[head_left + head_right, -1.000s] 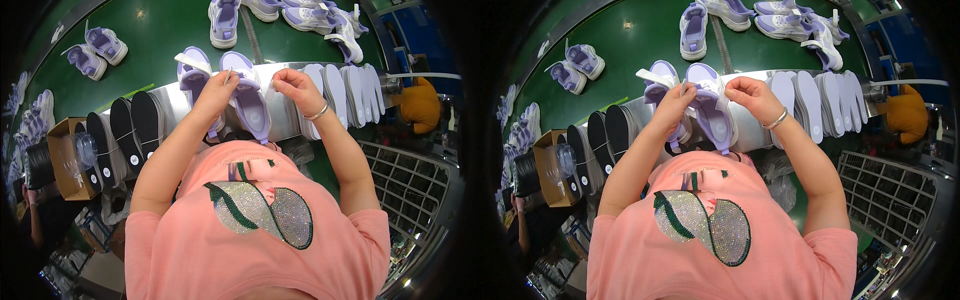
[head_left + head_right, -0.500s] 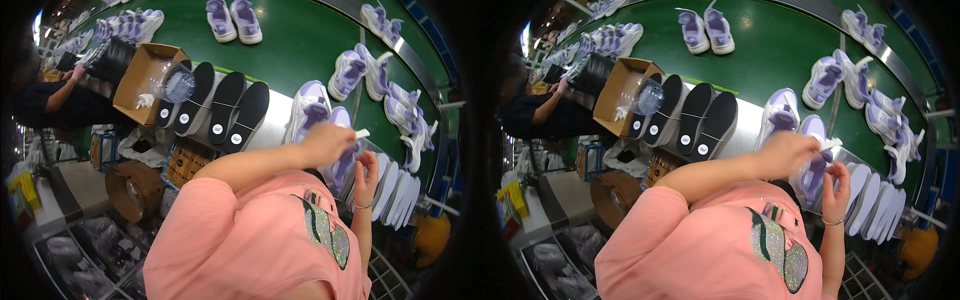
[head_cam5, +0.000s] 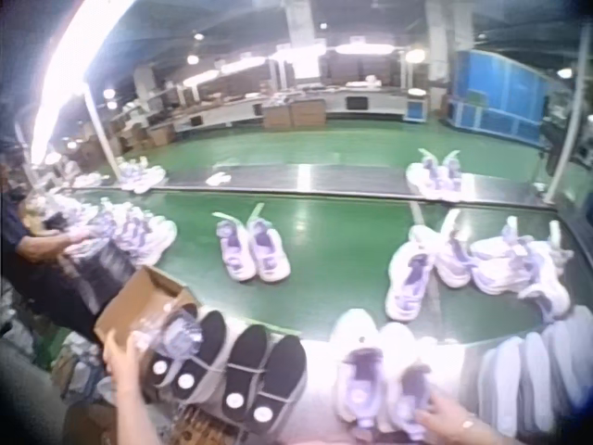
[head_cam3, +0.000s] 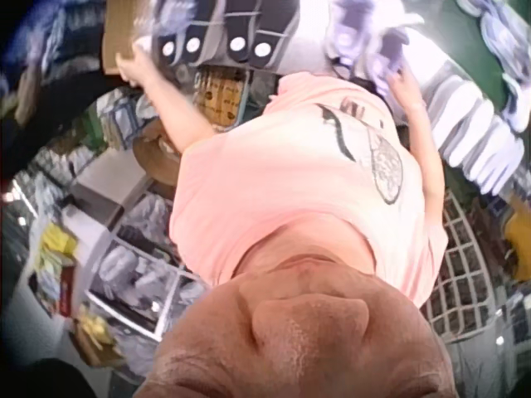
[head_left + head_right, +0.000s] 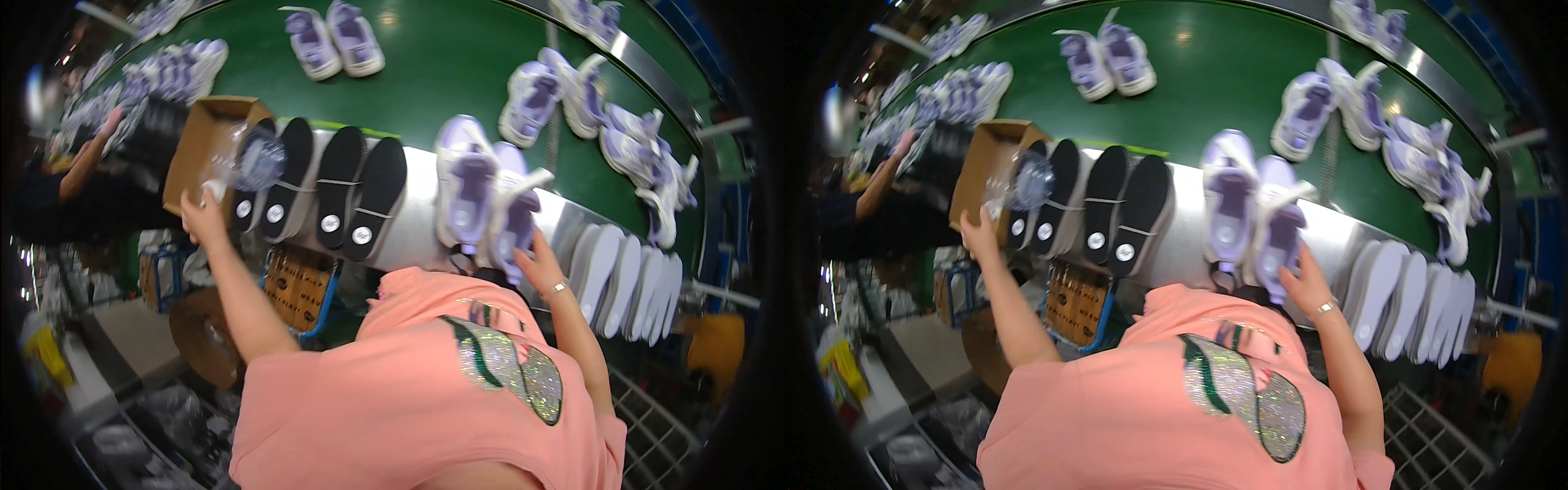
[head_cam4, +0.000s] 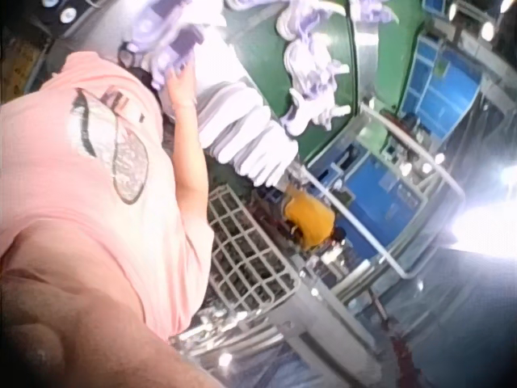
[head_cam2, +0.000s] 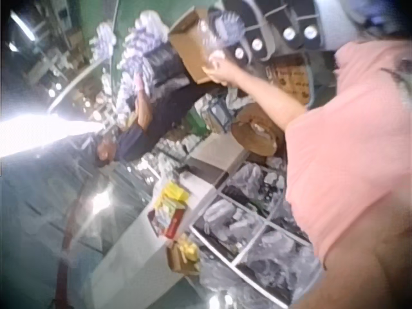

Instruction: The person retrieves a stack of white shoe insoles from a shelf and places them on a conveyor belt, then matches them with corresponding purple and white sneakers by placing an insole inside each shoe.

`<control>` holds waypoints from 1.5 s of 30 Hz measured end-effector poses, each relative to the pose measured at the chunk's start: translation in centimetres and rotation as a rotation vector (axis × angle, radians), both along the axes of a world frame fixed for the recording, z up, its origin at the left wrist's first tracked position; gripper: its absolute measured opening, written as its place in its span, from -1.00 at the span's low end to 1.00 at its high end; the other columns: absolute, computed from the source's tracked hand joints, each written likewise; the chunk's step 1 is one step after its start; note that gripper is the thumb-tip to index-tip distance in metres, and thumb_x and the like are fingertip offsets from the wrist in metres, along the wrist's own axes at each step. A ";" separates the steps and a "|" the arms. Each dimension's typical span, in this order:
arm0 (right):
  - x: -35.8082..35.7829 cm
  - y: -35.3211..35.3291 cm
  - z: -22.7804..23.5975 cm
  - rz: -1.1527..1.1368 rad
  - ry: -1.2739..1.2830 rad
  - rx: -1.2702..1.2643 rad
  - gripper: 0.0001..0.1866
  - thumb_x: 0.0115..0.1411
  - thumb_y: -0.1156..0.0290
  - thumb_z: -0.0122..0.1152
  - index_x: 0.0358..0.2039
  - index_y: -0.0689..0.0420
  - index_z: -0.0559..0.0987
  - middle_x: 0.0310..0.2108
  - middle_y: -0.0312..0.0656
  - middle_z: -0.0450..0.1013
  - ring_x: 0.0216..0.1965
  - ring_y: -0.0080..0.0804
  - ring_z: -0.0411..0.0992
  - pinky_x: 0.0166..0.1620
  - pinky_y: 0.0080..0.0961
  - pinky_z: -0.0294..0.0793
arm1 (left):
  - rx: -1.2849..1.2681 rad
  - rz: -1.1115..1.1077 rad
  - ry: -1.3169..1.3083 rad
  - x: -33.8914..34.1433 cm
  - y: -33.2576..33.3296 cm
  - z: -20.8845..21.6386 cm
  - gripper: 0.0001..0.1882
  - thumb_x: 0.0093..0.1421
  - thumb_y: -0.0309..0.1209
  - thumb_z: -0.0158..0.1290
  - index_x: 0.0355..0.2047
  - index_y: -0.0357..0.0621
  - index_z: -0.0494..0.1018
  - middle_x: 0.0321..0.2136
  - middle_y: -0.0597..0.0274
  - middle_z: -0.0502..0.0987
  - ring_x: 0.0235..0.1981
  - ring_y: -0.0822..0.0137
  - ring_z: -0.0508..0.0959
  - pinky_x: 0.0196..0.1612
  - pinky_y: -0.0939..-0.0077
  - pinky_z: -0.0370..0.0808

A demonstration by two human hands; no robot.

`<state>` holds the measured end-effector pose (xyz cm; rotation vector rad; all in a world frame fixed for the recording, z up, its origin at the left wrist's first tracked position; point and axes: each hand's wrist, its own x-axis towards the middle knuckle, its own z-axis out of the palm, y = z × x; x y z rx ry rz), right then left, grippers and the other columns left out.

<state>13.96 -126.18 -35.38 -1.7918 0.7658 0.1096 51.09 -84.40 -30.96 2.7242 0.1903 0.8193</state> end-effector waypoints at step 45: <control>13.6 -13.8 -2.7 0.109 -0.185 -0.847 -0.35 -0.14 0.35 0.23 0.00 0.20 0.24 0.04 0.07 0.10 0.06 0.02 0.06 0.09 -0.27 0.10 | -0.019 -0.792 -0.241 -3.2 -30.2 5.0 -0.56 -0.07 -0.41 0.04 -0.11 -0.09 0.30 -0.11 0.11 0.31 -0.02 0.15 0.26 -0.02 0.26 0.14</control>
